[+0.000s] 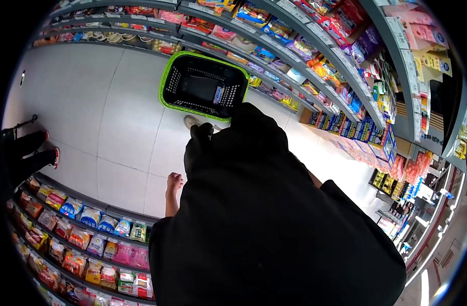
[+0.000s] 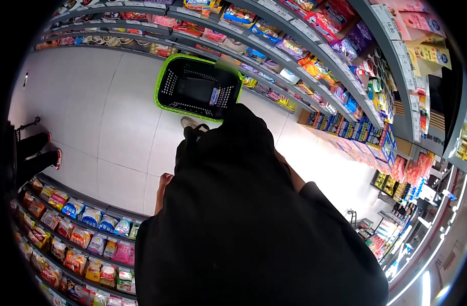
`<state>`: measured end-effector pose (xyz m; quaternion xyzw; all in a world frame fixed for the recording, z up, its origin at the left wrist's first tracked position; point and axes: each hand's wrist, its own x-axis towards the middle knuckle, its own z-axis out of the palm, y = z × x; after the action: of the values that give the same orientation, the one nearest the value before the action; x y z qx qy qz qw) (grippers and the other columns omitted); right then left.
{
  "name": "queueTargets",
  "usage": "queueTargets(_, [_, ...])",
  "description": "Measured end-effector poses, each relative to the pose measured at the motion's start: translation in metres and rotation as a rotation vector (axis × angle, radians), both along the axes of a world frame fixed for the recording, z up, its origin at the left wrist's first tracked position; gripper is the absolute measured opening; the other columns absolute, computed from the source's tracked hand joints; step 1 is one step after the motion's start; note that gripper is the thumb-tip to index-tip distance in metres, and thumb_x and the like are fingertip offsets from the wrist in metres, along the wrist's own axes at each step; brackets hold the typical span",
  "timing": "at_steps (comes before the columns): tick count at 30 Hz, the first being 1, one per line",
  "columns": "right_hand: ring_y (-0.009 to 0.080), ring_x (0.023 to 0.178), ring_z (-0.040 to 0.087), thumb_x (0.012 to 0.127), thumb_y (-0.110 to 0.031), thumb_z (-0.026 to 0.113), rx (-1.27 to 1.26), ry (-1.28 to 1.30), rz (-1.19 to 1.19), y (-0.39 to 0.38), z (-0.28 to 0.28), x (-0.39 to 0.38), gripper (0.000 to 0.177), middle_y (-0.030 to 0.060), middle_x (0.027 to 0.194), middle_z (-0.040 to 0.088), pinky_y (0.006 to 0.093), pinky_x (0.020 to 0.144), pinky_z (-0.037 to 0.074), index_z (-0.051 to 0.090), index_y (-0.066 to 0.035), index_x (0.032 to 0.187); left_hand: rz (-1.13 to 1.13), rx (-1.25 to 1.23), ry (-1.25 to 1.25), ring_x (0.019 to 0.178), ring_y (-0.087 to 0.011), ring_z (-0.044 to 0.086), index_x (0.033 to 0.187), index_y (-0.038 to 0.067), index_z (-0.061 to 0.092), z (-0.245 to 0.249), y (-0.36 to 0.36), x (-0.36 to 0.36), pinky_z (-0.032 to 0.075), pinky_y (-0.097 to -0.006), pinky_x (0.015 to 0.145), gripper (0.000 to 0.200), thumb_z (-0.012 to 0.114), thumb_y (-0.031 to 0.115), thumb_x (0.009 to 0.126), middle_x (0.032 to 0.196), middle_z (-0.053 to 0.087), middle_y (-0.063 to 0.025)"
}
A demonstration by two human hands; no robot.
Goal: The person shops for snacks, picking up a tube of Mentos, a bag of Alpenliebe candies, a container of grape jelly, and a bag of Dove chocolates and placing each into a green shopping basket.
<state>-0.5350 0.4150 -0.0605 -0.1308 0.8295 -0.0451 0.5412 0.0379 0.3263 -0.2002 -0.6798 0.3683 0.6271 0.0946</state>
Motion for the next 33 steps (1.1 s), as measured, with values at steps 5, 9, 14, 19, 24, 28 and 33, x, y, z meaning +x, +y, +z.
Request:
queueTargets(5, [0.0145,0.071,0.057,0.086,-0.027,0.057,-0.028,-0.003,0.076,-0.010,-0.013,0.004,0.026,0.0076,0.080,0.065,0.0321,0.064,0.047,0.066,-0.003,0.091,0.227,0.063,-0.006,0.052,-0.0152,0.058,0.098,0.007,0.055,-0.012,-0.028,-0.008,0.043,-0.0272,0.043,0.016,0.054,0.020,0.090,0.076,0.064,-0.0075])
queueTargets(9, [0.0143,0.072,0.057,0.087,-0.026,0.057,-0.061,-0.021,0.160,-0.023,-0.028,0.001,0.025,0.0072,0.080,0.065,0.0316,0.065,0.048,0.066,-0.004,0.092,0.257,-0.020,0.029,0.054,-0.0161,0.059,0.098,0.004,0.056,-0.024,-0.072,-0.028,0.043,-0.0290,0.043,0.019,0.055,0.020,0.088,0.076,0.065,-0.0090])
queueTargets(14, [0.0139,0.073,0.058,0.087,-0.026,0.057,-0.171,-0.046,0.228,-0.056,-0.047,-0.006,0.024,0.0068,0.080,0.065,0.0311,0.066,0.049,0.066,-0.004,0.092,0.242,-0.092,0.110,0.064,-0.0161,0.060,0.105,0.006,0.055,0.014,-0.125,-0.084,0.045,-0.0297,0.051,0.022,0.054,0.021,0.088,0.084,0.065,-0.0084])
queueTargets(19, [0.0139,0.063,0.061,0.087,-0.015,0.055,-0.379,-0.219,-0.210,-0.089,-0.034,-0.054,0.012,0.0059,0.080,0.065,0.0267,0.053,0.049,0.063,-0.007,0.093,-0.024,-0.309,0.039,0.070,-0.0233,0.066,0.097,0.001,0.063,0.010,-0.132,-0.122,0.052,-0.0350,0.061,0.026,0.058,0.023,0.083,0.083,0.068,-0.0160])
queueTargets(24, [0.0136,0.063,0.060,0.088,-0.011,0.054,-0.630,0.165,-0.536,-0.117,-0.009,-0.169,0.013,0.0059,0.084,0.065,0.0253,0.047,0.045,0.059,-0.008,0.100,-0.070,-0.366,-0.099,0.086,-0.0312,0.066,0.095,0.000,0.066,-0.010,-0.125,-0.136,0.052,-0.0397,0.075,0.031,0.060,0.027,0.080,0.090,0.068,-0.0197])
queueTargets(28, [0.0144,0.062,0.058,0.090,-0.019,0.056,-0.895,0.452,-0.625,-0.152,0.006,-0.273,0.009,0.0021,0.082,0.056,0.0249,0.048,0.043,0.053,-0.013,0.097,-0.026,-0.334,-0.119,0.086,-0.0326,0.066,0.093,0.000,0.066,-0.005,-0.112,-0.149,0.051,-0.0402,0.075,0.031,0.061,0.027,0.078,0.090,0.068,-0.0202])
queueTargets(33, [0.0155,0.059,0.054,0.090,-0.019,0.059,-1.047,0.732,-0.365,-0.190,-0.003,-0.357,0.012,0.0052,0.080,0.055,0.0294,0.048,0.043,0.052,-0.010,0.093,-0.104,-0.469,-0.226,0.086,-0.0385,0.064,0.089,-0.002,0.063,0.003,-0.114,-0.190,0.051,-0.0438,0.073,0.029,0.053,0.024,0.081,0.087,0.066,-0.0250])
